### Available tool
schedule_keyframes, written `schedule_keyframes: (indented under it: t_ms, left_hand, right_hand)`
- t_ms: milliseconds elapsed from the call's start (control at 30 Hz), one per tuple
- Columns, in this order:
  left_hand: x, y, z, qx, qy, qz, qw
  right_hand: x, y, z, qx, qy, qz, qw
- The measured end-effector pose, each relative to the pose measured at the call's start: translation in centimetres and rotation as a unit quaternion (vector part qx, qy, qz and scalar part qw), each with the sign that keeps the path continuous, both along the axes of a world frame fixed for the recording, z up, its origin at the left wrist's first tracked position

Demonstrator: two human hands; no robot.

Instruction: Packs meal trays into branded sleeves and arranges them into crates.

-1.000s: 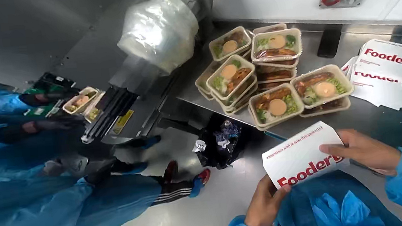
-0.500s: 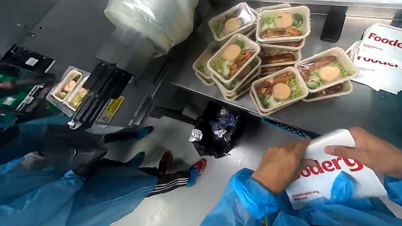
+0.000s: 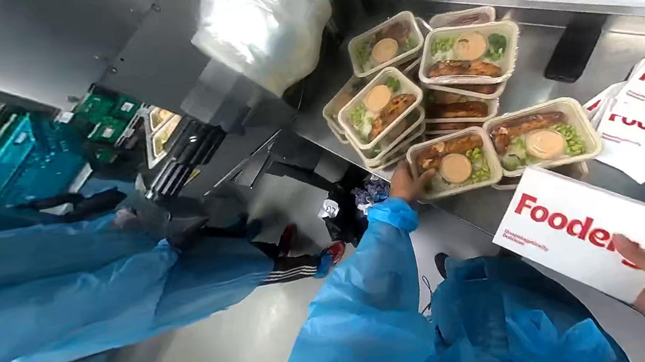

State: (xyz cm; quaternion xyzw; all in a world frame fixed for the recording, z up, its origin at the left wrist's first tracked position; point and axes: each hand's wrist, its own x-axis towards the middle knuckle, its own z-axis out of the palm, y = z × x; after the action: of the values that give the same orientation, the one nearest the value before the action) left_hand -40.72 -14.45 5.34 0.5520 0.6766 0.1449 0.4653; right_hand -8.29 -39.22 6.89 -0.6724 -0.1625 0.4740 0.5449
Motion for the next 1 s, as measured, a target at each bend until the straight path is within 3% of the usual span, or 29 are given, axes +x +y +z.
schedule_keyframes:
  t_ms: [100,133,300,433,533,633,733,800,833,900,1000]
  left_hand:
    - [-0.7,-3.3,-0.5,0.055,-0.256,0.039,0.964]
    - [-1.3,-5.1,0.3,0.061,-0.298,0.053,0.951]
    - [-7.3,-12.7,6.8,0.151,-0.316,0.025,0.936]
    - [-11.4,-13.9,9.7,0.228,-0.336,-0.028,0.913]
    - [-12.3,-14.0,10.4,0.233,-0.340,-0.097,0.906]
    - [-9.8,-14.1,9.5,0.189,-0.396,-0.027,0.898]
    - [-5.8,-15.0,6.9,0.080,-0.506,0.038,0.858]
    - [-2.0,-15.6,5.7,-0.002,-0.568,0.084,0.819]
    - [0.2,-15.9,5.6,-0.042,-0.588,0.099,0.801]
    - [4.2,-15.3,6.2,-0.096,-0.601,0.094,0.788]
    - [9.1,-13.5,7.3,-0.171,-0.598,0.012,0.783]
  right_hand:
    - [1.2,3.6,-0.1,-0.003,0.050,0.007,0.999]
    - [1.1,4.8,0.3,0.000,0.061,0.022,0.998]
    - [-2.6,6.4,3.6,0.023,0.135,0.139,0.981]
    - [-5.9,6.1,6.2,0.059,0.187,0.177,0.965]
    - [-8.0,5.8,10.1,0.054,0.155,0.206,0.965]
    - [-9.9,4.2,10.8,0.052,0.146,0.144,0.977]
    - [-6.6,1.5,10.0,0.106,-0.002,0.102,0.989]
    - [-5.3,-1.7,11.1,0.067,-0.016,0.106,0.992]
    - [-6.2,-2.9,11.9,0.015,0.022,0.058,0.998]
    - [-6.8,-3.4,13.0,-0.054,0.035,0.014,0.998]
    - [-2.9,-4.9,13.2,-0.029,0.035,-0.010,0.999]
